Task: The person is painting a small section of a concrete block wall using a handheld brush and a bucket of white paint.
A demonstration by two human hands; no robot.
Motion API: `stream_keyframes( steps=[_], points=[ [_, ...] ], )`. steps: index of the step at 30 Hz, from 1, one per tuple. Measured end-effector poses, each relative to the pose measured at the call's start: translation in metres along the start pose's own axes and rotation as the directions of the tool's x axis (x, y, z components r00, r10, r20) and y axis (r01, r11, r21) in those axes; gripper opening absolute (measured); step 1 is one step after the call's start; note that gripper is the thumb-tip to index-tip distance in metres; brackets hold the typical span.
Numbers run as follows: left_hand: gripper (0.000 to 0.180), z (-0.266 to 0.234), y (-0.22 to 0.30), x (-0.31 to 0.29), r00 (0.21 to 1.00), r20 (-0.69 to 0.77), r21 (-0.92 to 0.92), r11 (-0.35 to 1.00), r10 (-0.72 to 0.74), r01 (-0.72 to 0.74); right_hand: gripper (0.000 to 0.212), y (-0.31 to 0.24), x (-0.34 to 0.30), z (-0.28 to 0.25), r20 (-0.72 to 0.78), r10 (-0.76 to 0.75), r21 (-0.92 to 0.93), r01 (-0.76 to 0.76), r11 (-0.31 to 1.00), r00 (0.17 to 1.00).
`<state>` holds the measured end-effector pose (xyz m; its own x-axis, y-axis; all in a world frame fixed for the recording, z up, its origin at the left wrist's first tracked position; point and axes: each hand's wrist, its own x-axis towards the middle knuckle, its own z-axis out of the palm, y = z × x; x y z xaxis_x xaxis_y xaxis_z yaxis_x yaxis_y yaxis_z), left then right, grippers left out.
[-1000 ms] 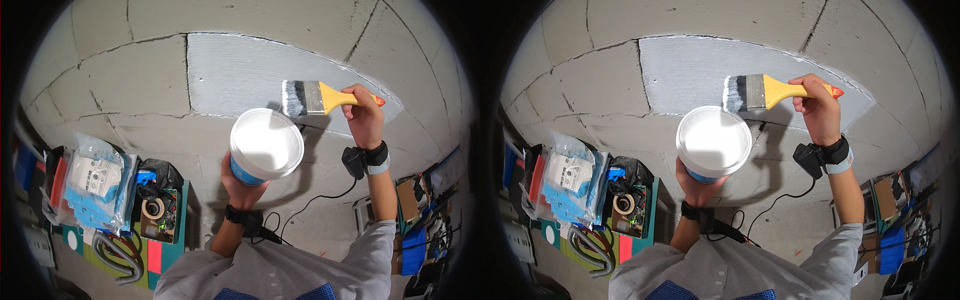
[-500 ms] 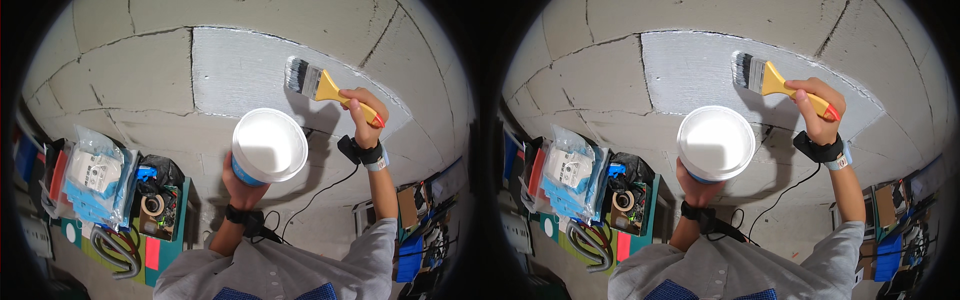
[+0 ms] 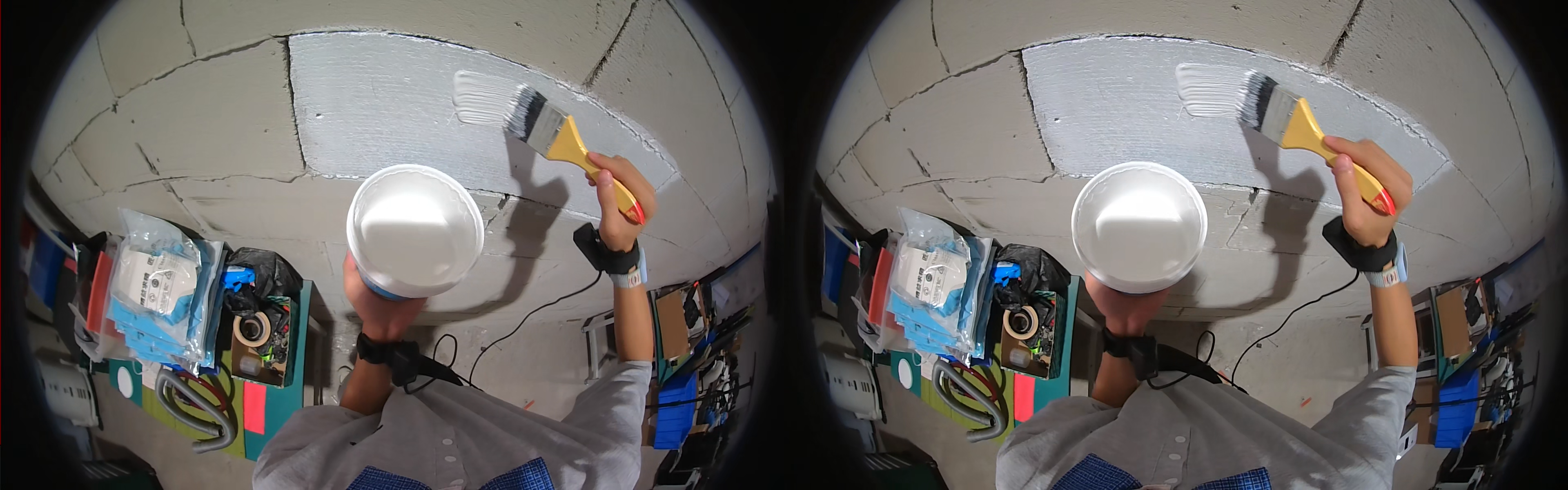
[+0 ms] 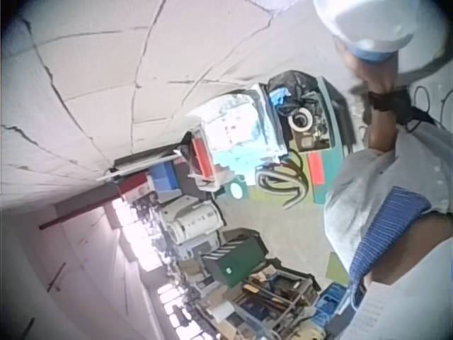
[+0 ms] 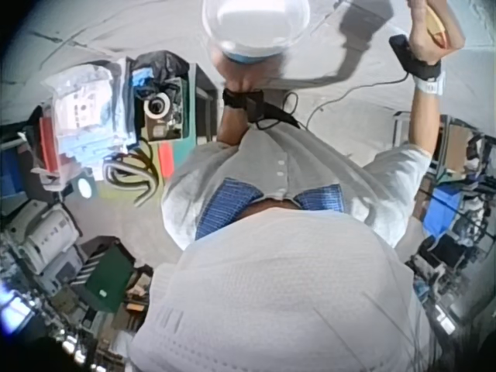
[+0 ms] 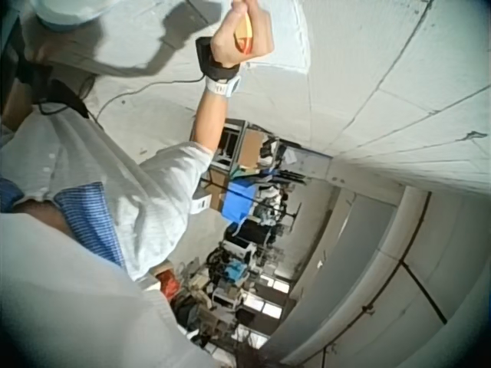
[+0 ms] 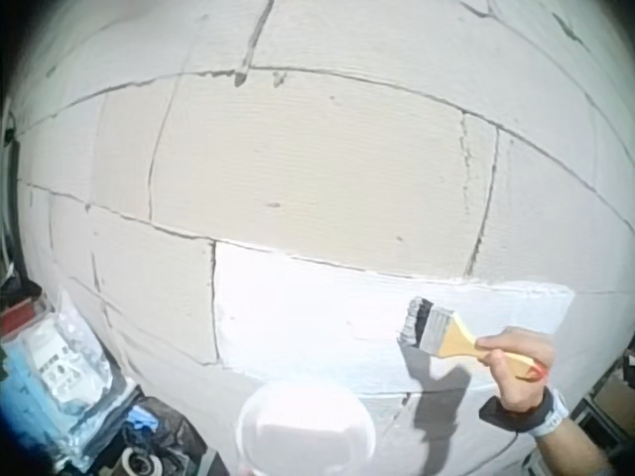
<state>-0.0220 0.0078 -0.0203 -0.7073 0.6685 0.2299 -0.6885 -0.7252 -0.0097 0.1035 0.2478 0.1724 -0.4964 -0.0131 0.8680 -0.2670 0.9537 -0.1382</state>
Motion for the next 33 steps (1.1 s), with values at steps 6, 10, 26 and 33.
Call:
stream_keyframes(
  steps=[6,10,26,33],
  points=[
    [0.066,0.001,0.014,-0.006,0.982,-0.162,0.105,0.991,0.097,-0.080,0.018,-0.028,-0.016,0.012,-0.119,-0.047,0.012,0.049,0.999,0.992],
    [0.066,-0.001,0.026,-0.008,0.967,-0.139,0.260,0.950,0.213,-0.172,0.021,-0.036,0.000,0.053,-0.078,-0.125,0.093,0.132,0.987,0.989],
    [0.078,-0.017,0.057,-0.025,0.948,-0.242,0.352,0.929,0.207,-0.113,0.018,-0.029,-0.026,0.014,-0.148,0.042,-0.067,-0.052,0.996,0.988],
    [0.079,0.003,0.062,-0.025,0.928,-0.349,0.174,0.982,0.132,-0.075,0.024,-0.049,0.006,0.073,-0.013,-0.083,0.173,0.084,0.981,0.997]
  ],
)
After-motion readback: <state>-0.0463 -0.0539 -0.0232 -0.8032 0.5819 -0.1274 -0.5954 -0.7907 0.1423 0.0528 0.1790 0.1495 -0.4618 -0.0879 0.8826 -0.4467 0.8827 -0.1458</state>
